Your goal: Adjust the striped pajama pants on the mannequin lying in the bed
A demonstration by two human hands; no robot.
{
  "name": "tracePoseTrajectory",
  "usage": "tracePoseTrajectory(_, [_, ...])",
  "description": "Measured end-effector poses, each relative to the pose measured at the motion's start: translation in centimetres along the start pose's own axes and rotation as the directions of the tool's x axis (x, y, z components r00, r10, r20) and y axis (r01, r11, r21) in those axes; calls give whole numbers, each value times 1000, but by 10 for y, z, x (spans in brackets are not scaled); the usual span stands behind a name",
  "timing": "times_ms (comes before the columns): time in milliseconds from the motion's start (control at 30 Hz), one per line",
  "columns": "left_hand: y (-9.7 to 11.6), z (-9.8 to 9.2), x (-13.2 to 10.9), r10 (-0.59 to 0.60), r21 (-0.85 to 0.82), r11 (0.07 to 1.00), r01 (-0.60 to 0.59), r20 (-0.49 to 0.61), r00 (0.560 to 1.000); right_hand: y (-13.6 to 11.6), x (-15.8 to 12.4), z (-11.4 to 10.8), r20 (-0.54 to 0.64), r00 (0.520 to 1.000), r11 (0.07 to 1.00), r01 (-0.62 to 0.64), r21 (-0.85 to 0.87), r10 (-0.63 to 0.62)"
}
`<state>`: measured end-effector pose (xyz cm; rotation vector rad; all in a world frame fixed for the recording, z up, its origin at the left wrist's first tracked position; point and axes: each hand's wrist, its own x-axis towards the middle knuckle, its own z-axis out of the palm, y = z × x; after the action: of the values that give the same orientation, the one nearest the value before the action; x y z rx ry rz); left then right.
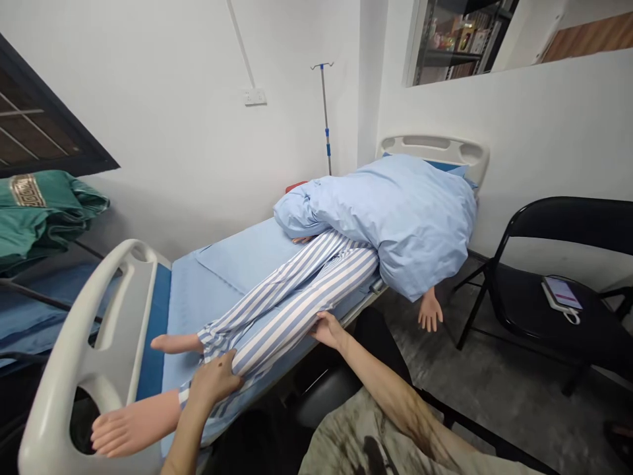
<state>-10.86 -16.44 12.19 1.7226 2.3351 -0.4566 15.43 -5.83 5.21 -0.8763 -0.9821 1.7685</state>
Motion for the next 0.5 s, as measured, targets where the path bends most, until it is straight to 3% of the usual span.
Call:
tracePoseTrajectory(133, [16, 6, 8, -29, -79, 997, 27, -20, 999, -17, 13, -18, 158, 985, 930, -120, 347, 68])
tracePoseTrajectory(333, [64, 11, 37, -95, -230, 970, 79, -60, 994, -65, 30, -38, 207, 977, 954, -14, 299, -50])
tracePoseTrajectory(500, [107, 5, 64, -95, -324, 945, 54, -111, 989, -106, 42, -51, 228, 962, 968, 96, 233, -151])
